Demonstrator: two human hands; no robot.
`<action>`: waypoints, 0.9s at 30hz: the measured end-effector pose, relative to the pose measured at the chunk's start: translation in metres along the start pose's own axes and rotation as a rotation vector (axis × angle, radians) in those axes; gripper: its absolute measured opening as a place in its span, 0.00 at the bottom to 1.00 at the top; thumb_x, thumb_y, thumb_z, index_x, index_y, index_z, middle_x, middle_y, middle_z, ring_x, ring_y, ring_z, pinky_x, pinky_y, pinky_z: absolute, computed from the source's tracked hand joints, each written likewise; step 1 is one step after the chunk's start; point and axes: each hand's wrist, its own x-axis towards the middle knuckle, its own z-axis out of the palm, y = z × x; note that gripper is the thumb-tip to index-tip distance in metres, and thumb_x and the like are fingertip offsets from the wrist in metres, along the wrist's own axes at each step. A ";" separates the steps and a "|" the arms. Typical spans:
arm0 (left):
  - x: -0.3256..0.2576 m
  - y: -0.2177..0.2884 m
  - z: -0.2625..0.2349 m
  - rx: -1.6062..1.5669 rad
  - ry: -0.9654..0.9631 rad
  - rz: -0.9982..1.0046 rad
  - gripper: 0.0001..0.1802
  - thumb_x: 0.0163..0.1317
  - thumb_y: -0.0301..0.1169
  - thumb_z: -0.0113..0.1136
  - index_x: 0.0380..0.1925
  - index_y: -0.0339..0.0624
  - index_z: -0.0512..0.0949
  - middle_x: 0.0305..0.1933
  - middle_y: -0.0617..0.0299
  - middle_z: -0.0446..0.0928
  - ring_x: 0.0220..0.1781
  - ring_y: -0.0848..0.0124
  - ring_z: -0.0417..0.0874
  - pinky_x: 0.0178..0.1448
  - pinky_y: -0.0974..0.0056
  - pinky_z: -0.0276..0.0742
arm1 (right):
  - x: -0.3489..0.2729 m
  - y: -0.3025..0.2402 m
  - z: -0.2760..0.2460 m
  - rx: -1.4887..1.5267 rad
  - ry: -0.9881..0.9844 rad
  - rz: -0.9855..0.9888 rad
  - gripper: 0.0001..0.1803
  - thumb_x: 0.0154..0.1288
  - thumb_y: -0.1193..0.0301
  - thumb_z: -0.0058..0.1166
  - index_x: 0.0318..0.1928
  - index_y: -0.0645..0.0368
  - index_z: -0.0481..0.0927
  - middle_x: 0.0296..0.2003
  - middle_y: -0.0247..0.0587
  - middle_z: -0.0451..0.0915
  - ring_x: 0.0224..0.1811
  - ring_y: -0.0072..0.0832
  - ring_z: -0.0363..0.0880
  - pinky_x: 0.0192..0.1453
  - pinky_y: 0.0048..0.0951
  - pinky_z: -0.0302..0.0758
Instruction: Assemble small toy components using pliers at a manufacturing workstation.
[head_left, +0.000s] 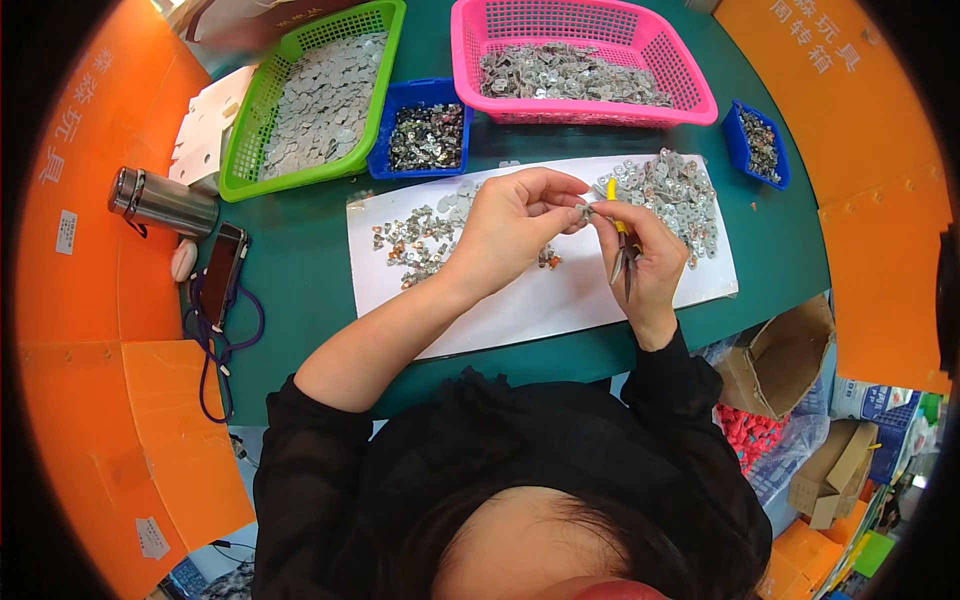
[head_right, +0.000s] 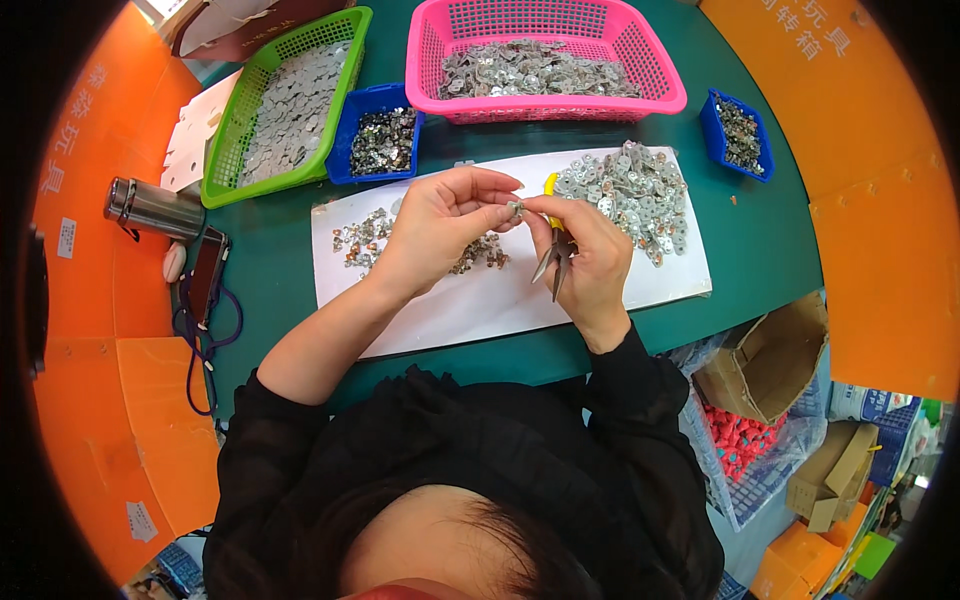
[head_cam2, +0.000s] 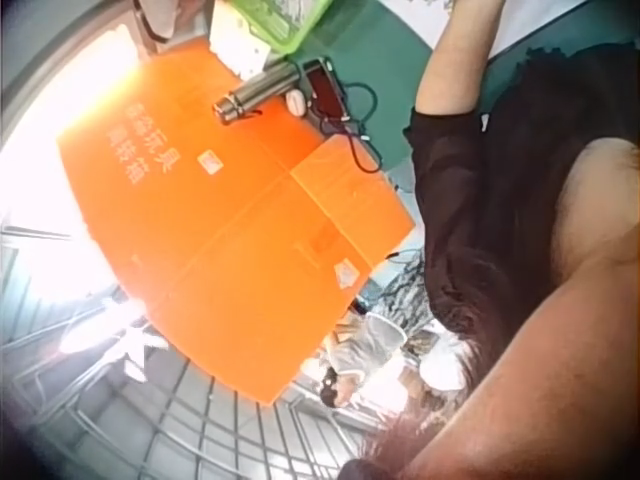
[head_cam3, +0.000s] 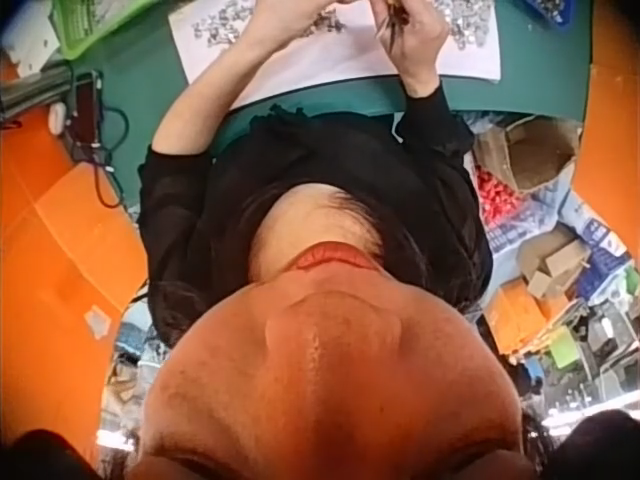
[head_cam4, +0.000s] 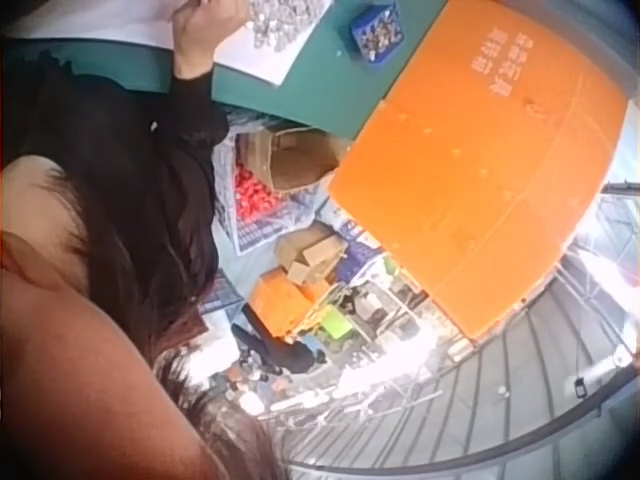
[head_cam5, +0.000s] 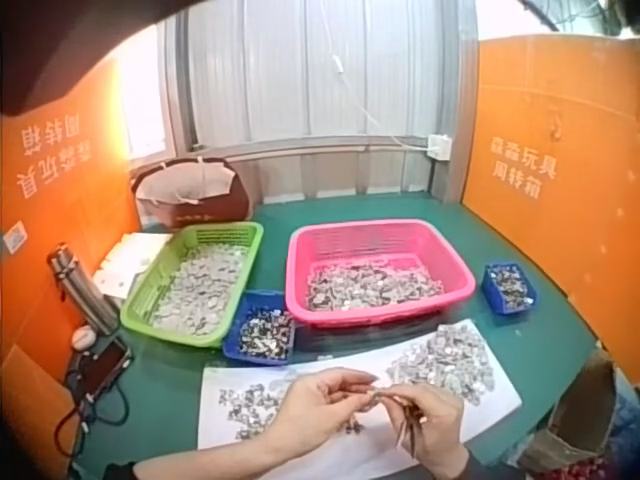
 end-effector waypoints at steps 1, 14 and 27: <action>0.000 0.001 0.000 0.003 -0.004 0.002 0.14 0.63 0.20 0.62 0.49 0.29 0.79 0.42 0.56 0.83 0.42 0.75 0.85 0.47 0.72 0.82 | 0.000 0.000 0.000 0.000 0.000 0.000 0.08 0.61 0.81 0.64 0.42 0.61 0.84 0.30 0.39 0.84 0.26 0.18 0.78 0.30 0.18 0.71; -0.026 0.023 -0.001 -0.244 0.094 -0.048 0.13 0.65 0.19 0.60 0.50 0.29 0.78 0.44 0.56 0.81 0.45 0.69 0.86 0.51 0.69 0.82 | -0.006 -0.004 -0.013 0.605 -0.021 0.424 0.15 0.71 0.80 0.51 0.57 0.63 0.72 0.33 0.34 0.73 0.31 0.15 0.69 0.36 0.15 0.66; -0.072 0.036 -0.025 -0.483 0.086 0.015 0.14 0.65 0.20 0.61 0.51 0.34 0.78 0.46 0.55 0.81 0.47 0.67 0.86 0.53 0.67 0.83 | -0.066 -0.025 -0.015 1.217 -0.994 1.043 0.22 0.75 0.55 0.47 0.37 0.64 0.78 0.34 0.47 0.82 0.39 0.30 0.81 0.47 0.26 0.75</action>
